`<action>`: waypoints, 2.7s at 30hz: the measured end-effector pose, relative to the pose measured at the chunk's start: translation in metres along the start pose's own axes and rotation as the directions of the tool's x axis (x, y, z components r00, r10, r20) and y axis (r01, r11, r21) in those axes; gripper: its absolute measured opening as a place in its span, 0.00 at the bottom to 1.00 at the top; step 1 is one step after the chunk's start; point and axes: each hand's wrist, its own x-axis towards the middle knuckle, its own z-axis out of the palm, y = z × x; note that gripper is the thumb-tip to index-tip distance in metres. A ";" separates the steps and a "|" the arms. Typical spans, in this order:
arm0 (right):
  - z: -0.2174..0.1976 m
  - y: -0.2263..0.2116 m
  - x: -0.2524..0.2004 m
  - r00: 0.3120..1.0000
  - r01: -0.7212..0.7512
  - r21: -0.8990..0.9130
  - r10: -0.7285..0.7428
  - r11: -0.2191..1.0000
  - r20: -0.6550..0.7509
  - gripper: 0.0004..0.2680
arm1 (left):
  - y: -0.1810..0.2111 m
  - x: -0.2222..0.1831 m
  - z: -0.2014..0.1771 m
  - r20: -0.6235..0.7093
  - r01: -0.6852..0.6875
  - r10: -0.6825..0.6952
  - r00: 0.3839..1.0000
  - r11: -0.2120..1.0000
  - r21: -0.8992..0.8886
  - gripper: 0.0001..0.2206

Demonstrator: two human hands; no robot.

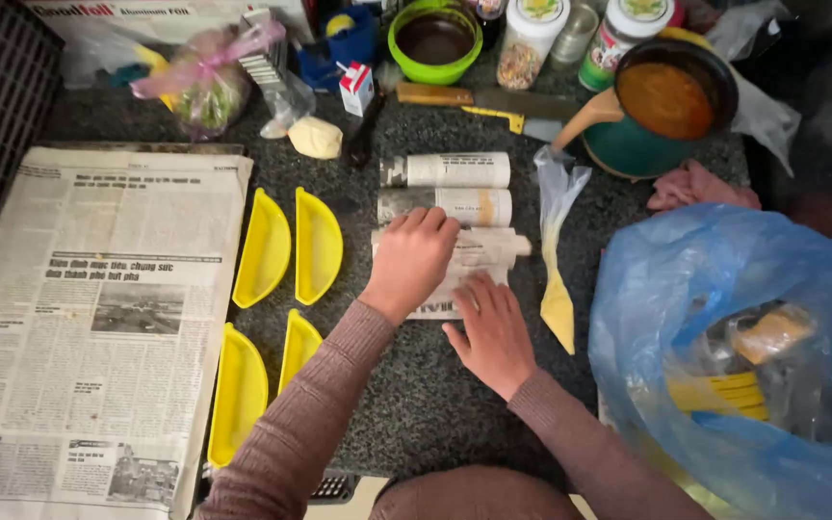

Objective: Wrapping individual cakes in newspaper and placing them into plastic trays and bags for final packaging.

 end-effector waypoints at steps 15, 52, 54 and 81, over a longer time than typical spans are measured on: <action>0.034 0.071 -0.117 0.853 -0.381 0.613 0.519 0.692 -0.056 0.07 | 0.135 -0.160 -0.128 0.372 0.042 0.127 0.920 0.910 -0.413 0.07; -0.028 0.030 -0.132 0.867 -0.336 0.552 0.479 0.763 -0.134 0.05 | 0.110 -0.223 0.031 0.109 -0.070 0.087 0.990 0.986 -0.149 0.03; -0.023 0.031 -0.126 0.852 -0.333 0.507 0.483 0.795 -0.199 0.06 | 0.107 -0.223 0.039 0.167 -0.121 0.152 0.974 0.976 -0.182 0.04; -0.032 0.027 -0.091 0.825 -0.414 0.561 0.556 0.717 -0.102 0.07 | 0.027 -0.090 0.049 0.430 -0.051 0.073 0.900 0.997 -0.062 0.40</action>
